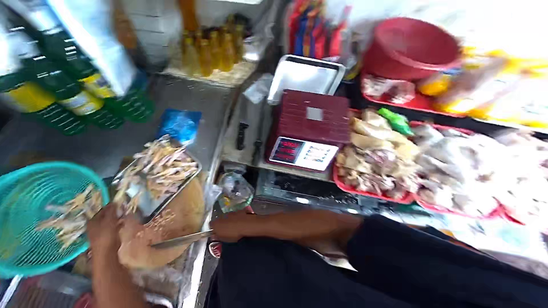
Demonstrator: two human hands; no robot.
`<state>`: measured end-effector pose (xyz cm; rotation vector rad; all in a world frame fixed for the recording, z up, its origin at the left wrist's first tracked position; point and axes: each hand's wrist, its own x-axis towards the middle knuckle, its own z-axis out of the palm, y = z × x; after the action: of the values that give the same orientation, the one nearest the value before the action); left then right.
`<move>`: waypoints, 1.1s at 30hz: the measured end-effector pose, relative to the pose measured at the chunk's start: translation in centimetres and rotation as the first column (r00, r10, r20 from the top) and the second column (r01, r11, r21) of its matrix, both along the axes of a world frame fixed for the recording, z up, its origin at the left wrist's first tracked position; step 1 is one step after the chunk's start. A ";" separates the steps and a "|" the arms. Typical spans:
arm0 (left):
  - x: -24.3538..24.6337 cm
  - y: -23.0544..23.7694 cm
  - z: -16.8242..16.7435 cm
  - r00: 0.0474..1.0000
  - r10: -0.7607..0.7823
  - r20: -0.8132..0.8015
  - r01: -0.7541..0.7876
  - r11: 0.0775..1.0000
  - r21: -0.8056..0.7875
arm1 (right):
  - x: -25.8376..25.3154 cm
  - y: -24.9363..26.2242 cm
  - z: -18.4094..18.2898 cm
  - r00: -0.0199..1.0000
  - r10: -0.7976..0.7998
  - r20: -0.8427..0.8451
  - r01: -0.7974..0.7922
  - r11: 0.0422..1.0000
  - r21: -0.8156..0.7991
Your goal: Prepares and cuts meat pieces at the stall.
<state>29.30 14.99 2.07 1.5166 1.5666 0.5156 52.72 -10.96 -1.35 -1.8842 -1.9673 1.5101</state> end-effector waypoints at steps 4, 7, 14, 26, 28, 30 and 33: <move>-2.7 -5.5 1.9 0.969 0.169 0.178 -0.181 0.982 0.056 | -0.7 2.1 0.1 0.996 -0.092 -0.008 0.092 0.996 -0.021; -3.1 -10.6 1.1 0.985 0.097 -0.139 -0.080 0.989 0.122 | -0.6 2.9 -0.4 0.991 -0.132 -0.016 0.131 0.990 -0.054; -2.0 -16.4 -7.1 0.912 0.008 -0.409 0.042 0.993 0.113 | -2.0 4.8 1.3 0.993 -0.010 0.119 0.029 0.987 -0.161; -1.9 -15.1 -8.1 0.869 -0.007 -0.495 0.064 0.993 0.099 | -3.1 3.7 0.1 0.998 -0.039 0.044 0.044 0.994 -0.103; -0.7 -15.3 -7.8 0.868 -0.038 -0.495 0.101 0.990 0.102 | -2.4 2.5 -0.7 0.993 -0.120 0.012 0.120 0.992 -0.047; 0.2 -14.9 -7.1 0.871 -0.043 -0.489 0.103 0.990 0.096 | -2.1 2.2 -0.8 0.983 -0.184 -0.010 0.184 0.983 -0.029; 0.9 -14.4 -5.1 0.815 -0.086 -0.573 0.091 0.996 -0.020 | -1.5 2.5 0.5 0.982 -0.182 -0.040 0.180 0.983 -0.047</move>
<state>30.24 0.56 -3.07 1.8516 1.9261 -0.0090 51.26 -8.50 -0.87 -1.9664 -1.7056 1.5401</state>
